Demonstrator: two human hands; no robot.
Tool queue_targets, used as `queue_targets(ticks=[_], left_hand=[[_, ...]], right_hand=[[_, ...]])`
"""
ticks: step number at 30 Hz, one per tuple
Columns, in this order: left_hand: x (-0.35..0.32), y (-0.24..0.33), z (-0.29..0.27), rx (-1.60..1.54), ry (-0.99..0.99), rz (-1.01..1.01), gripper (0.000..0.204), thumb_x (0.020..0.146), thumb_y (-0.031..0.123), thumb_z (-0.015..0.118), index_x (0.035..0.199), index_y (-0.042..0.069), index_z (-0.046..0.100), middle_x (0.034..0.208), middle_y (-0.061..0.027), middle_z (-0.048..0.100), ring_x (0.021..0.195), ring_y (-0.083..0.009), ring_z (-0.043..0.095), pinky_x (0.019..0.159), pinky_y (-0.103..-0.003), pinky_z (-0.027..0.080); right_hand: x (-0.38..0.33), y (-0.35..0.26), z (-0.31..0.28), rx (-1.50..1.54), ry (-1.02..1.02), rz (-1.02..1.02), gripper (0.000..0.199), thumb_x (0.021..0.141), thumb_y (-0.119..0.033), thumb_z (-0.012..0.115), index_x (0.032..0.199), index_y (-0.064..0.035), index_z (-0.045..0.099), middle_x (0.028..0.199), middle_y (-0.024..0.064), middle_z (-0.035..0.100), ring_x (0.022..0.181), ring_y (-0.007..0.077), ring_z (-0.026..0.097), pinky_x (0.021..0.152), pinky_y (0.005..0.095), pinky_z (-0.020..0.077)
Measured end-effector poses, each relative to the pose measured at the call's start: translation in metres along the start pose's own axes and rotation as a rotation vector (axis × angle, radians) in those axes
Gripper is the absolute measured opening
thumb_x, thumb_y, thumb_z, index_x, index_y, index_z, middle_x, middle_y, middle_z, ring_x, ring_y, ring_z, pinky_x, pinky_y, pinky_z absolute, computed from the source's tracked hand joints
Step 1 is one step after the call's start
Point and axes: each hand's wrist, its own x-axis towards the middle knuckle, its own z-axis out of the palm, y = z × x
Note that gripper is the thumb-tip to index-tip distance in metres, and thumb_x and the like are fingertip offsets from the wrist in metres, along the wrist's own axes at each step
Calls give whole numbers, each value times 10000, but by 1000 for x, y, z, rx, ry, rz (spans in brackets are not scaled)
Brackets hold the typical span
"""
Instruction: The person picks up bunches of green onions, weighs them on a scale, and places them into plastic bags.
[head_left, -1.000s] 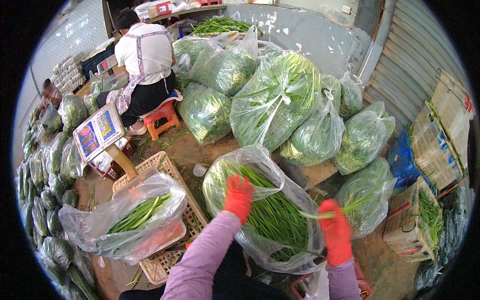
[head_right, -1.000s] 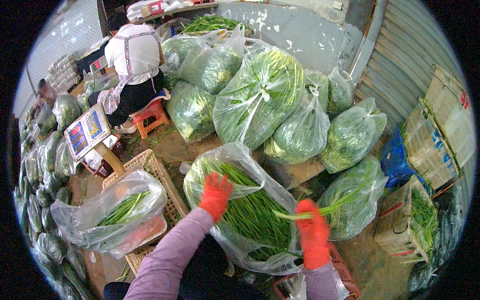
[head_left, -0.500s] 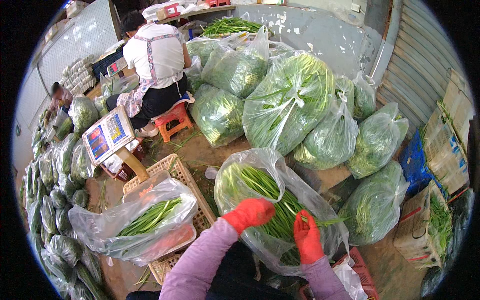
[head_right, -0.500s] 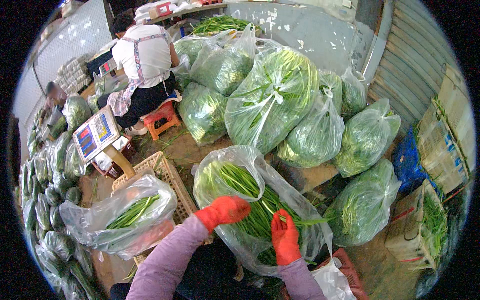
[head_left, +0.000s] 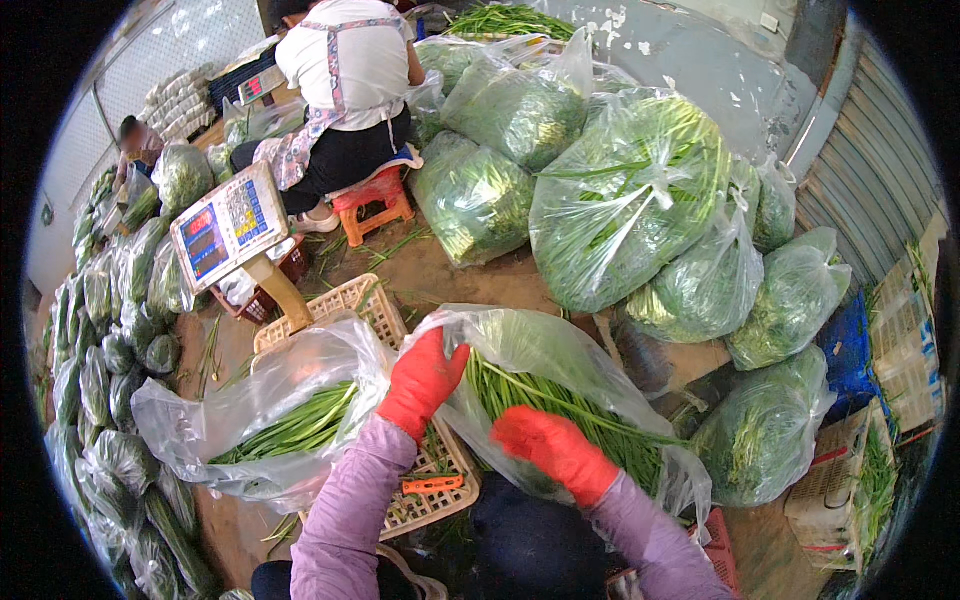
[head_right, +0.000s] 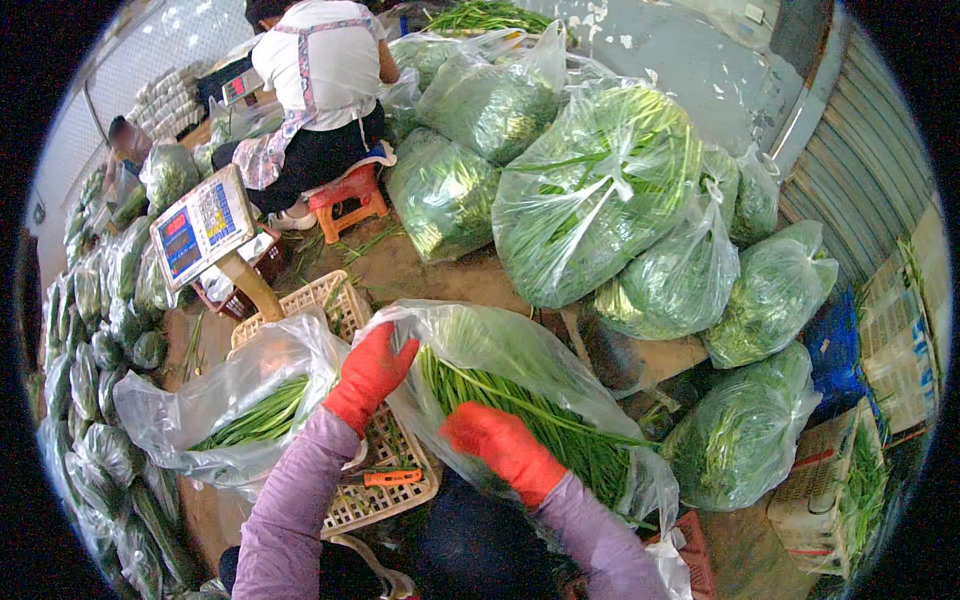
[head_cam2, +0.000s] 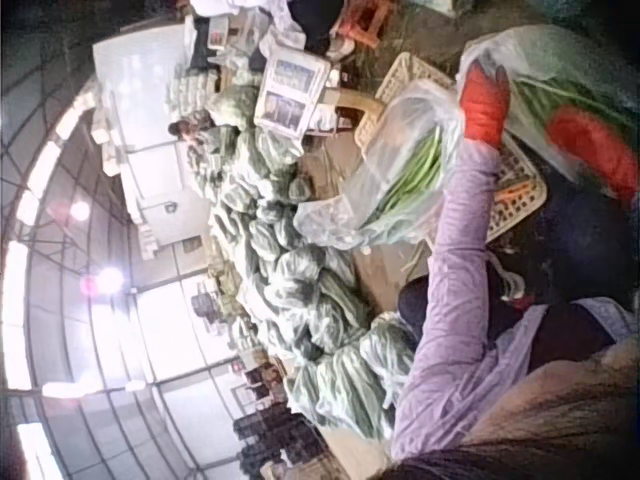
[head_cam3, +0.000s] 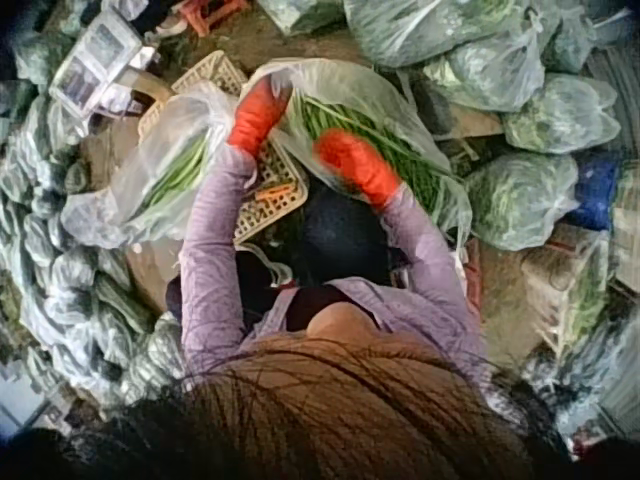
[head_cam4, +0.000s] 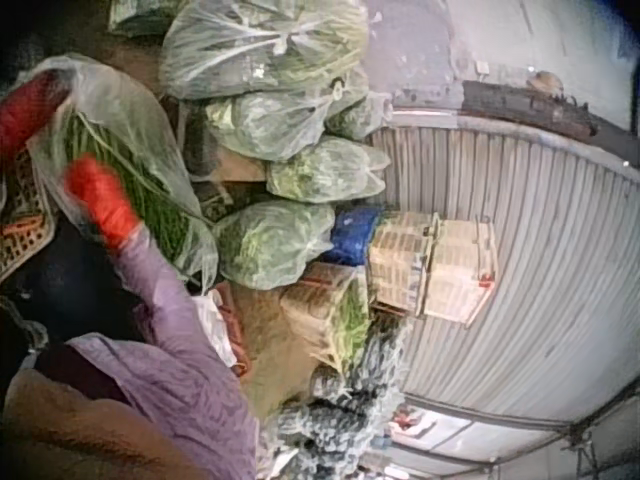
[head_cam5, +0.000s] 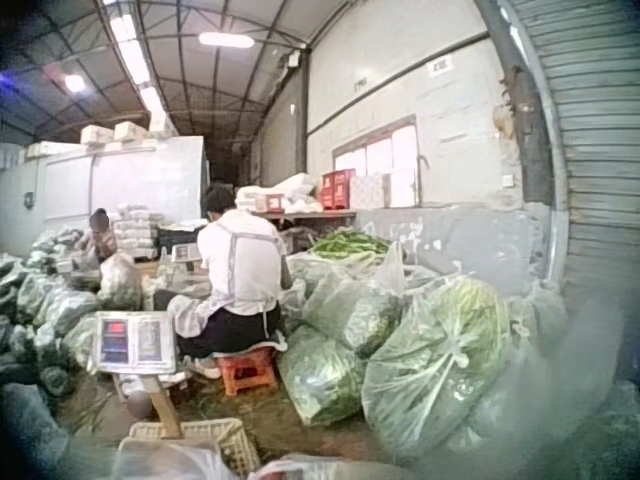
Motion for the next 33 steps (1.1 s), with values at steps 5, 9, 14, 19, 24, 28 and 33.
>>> queue_targets(ticks=[5, 9, 14, 19, 24, 28, 33], left_hand=[[9, -12, 1, -311, -121, -310, 459, 810, 315, 629, 1134, 1, 547, 1073, -207, 604, 976, -360, 590, 825, -401, 475], [13, -8, 22, -286, 138, -76, 433, 822, 299, 625, 1123, -4, 551, 1076, -217, 598, 987, -362, 582, 855, -393, 462], [2, -27, 60, -271, 189, -82, 414, 832, 273, 626, 1127, -7, 549, 1112, -216, 578, 1049, -348, 548, 896, -398, 433], [-18, -82, 135, -680, 219, -499, 469, 965, 351, 388, 1218, -31, 487, 1182, -207, 555, 1120, -344, 502, 957, -347, 375], [-25, -89, 194, -1200, 133, -987, 620, 949, 499, 323, 1309, 3, 414, 1265, -152, 505, 1140, -250, 487, 989, -304, 351], [-73, -128, 233, -1474, 151, -1232, 748, 923, 594, 252, 1355, -7, 364, 1376, -113, 416, 1227, -223, 418, 1042, -298, 278], [-92, -113, 246, -1465, 54, -1340, 677, 943, 552, 219, 1312, 31, 443, 1326, -119, 474, 1210, -250, 450, 1014, -314, 320]], right_hand=[[8, -35, 44, -1133, -78, 272, 377, 916, -290, 510, 1146, 3, 565, 902, 95, 662, 674, 154, 632, 611, 267, 502], [55, -34, 43, -1512, -125, -211, 373, 901, -315, 524, 1123, -24, 596, 879, 99, 658, 733, 204, 628, 679, 336, 501], [171, -90, 3, -1699, -65, -416, 473, 902, -417, 489, 1154, -26, 573, 990, 106, 660, 857, 246, 600, 827, 359, 447], [241, -95, -22, -1365, -311, 179, 577, 913, -526, 399, 1069, -16, 618, 1008, 95, 646, 891, 223, 579, 847, 325, 423], [268, -88, -47, -1080, -53, 442, 633, 914, -589, 338, 1022, -46, 646, 926, 40, 660, 819, 147, 575, 770, 280, 428], [288, -52, -53, -899, 24, 668, 618, 903, -593, 366, 989, -52, 652, 878, 64, 675, 720, 180, 609, 715, 323, 473], [300, -48, -136, -859, 297, 556, 578, 888, -557, 450, 956, -24, 663, 901, 95, 685, 719, 208, 640, 697, 342, 504]])
